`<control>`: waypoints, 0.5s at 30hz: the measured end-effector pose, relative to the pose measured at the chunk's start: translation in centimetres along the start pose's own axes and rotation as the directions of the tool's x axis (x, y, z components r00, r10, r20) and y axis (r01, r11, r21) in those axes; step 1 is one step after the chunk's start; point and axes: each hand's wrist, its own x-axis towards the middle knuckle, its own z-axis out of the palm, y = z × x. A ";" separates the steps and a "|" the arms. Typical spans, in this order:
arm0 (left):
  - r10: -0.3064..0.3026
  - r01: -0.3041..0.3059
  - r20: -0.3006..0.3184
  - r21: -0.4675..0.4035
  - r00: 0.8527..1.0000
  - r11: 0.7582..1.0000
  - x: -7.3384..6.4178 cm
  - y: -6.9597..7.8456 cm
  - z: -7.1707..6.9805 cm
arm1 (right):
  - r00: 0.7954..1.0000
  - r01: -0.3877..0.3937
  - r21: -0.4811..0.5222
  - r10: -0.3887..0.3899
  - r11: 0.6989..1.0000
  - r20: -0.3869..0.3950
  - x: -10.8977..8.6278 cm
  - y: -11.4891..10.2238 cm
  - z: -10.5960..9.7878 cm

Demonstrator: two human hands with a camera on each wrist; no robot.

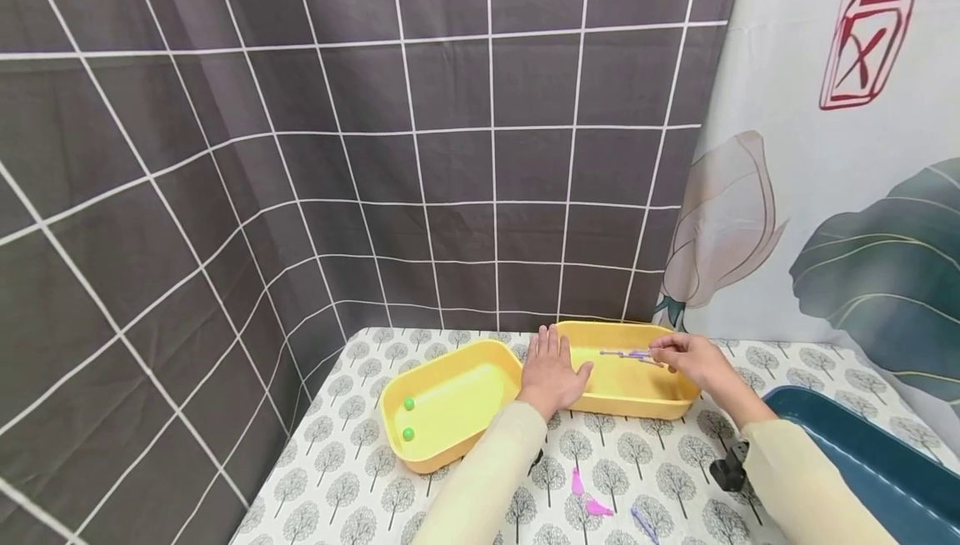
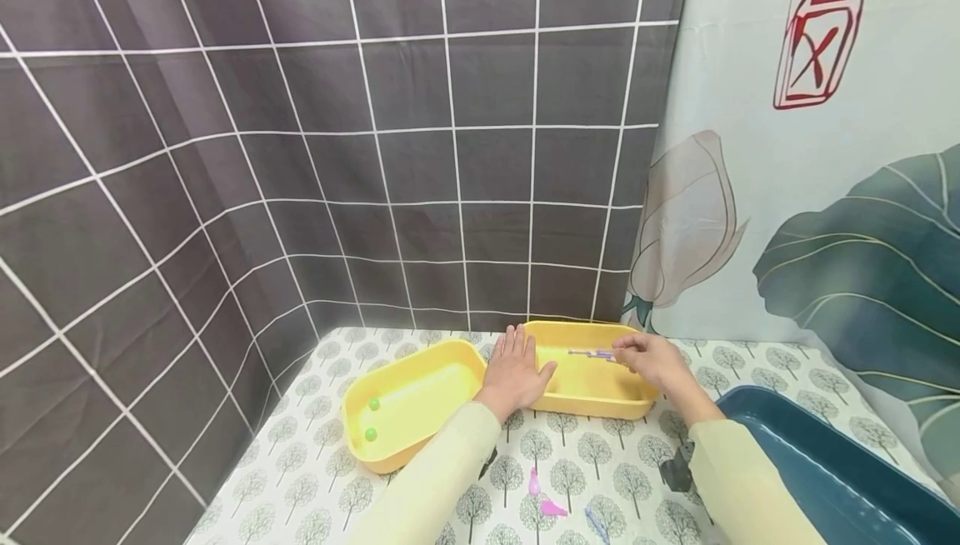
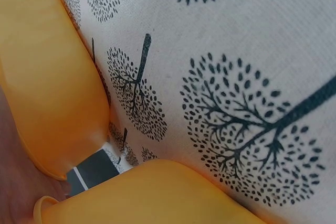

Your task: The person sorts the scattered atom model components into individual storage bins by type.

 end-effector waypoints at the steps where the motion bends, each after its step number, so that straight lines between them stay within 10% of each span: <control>1: -0.001 0.001 -0.001 0.000 1.000 1.000 0.0 0.0 0.0 | 1.000 0.000 0.004 0.000 1.000 -0.003 0.0 0.0 0.0; 15: 0.000 0.000 0.003 0.010 1.000 1.000 0.0 0.0 -0.1 | 1.000 0.018 0.040 -0.017 0.999 -0.017 -1.1 -0.5 0.3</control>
